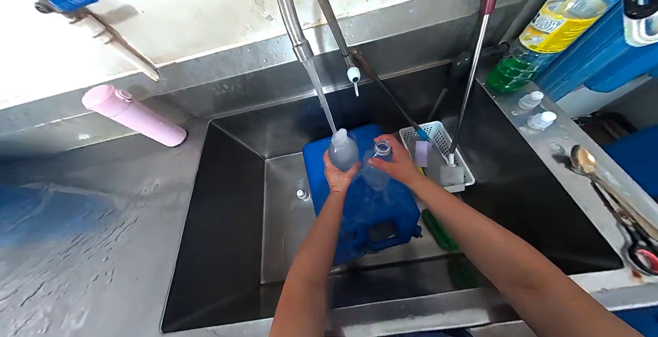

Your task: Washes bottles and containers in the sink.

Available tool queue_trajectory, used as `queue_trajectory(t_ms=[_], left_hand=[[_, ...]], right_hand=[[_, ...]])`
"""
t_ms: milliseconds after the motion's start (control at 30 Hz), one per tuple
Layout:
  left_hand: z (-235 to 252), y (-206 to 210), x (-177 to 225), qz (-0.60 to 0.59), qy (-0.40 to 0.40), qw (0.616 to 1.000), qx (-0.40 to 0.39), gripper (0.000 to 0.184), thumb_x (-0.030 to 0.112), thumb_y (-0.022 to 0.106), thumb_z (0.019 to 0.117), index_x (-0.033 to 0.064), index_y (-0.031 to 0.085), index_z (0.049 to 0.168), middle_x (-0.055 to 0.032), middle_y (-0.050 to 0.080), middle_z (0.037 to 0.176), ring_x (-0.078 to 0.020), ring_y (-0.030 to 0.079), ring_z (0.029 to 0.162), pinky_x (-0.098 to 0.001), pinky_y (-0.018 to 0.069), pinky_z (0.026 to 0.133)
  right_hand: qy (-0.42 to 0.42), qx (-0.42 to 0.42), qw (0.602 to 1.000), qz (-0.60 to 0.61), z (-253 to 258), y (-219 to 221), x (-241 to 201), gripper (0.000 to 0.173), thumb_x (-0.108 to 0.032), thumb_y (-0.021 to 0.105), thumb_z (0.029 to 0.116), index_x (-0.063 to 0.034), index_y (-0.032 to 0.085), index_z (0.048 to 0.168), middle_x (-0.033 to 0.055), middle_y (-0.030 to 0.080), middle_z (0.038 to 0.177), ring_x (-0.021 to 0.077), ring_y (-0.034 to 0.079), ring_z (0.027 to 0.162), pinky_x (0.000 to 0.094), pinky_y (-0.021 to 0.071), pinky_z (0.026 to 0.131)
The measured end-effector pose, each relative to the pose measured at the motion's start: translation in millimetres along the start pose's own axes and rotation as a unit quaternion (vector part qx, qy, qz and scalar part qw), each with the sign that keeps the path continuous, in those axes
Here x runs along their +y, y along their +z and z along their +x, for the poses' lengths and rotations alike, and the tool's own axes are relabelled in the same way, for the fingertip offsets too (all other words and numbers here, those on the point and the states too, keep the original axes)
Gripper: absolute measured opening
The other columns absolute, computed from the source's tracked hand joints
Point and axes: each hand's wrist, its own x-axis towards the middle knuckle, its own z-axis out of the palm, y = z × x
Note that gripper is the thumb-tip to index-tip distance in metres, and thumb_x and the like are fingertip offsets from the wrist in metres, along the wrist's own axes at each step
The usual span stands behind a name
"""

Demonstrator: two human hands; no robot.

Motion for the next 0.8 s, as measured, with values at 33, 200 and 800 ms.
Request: queue_trajectory(t_ms=[33, 200, 800], left_hand=[[2, -2, 3, 0.006, 0.001, 1.0, -0.003, 0.104, 0.007, 0.092, 0.0649, -0.0127, 0.035, 0.149, -0.0351, 0.056, 0.136, -0.0383, 0.057, 0.128, -0.0463, 0.0446, 0.111], [-7, -47, -6, -0.009, -0.032, 0.999, -0.01, 0.101, 0.006, 0.09, 0.0677, -0.0109, 0.033, 0.15, -0.0324, 0.056, 0.137, -0.0333, 0.058, 0.129, -0.0433, 0.0465, 0.11], [-116, -210, -1, 0.103, 0.049, 0.993, -0.036, 0.103, 0.021, 0.087, 0.0553, -0.0208, 0.044, 0.138, -0.0316, 0.063, 0.125, -0.0208, 0.065, 0.116, -0.0309, 0.0489, 0.102]], right_hand=[[-0.01, 0.003, 1.0, -0.002, -1, 1, 0, 0.058, -0.012, 0.079, 0.0856, 0.0087, 0.055, 0.134, 0.0299, 0.058, 0.135, 0.0404, 0.055, 0.128, 0.0537, 0.0447, 0.108], [-0.064, 0.022, 0.998, -0.01, 14, 42, -11, 0.048, -0.013, 0.077, 0.0873, 0.0091, 0.063, 0.128, 0.0303, 0.061, 0.133, 0.0434, 0.056, 0.129, 0.055, 0.0445, 0.109], [-0.12, 0.003, 0.992, -0.033, 51, 74, -18, 0.057, -0.019, 0.079, 0.0838, 0.011, 0.06, 0.128, 0.0311, 0.063, 0.129, 0.0422, 0.06, 0.123, 0.0535, 0.046, 0.106]])
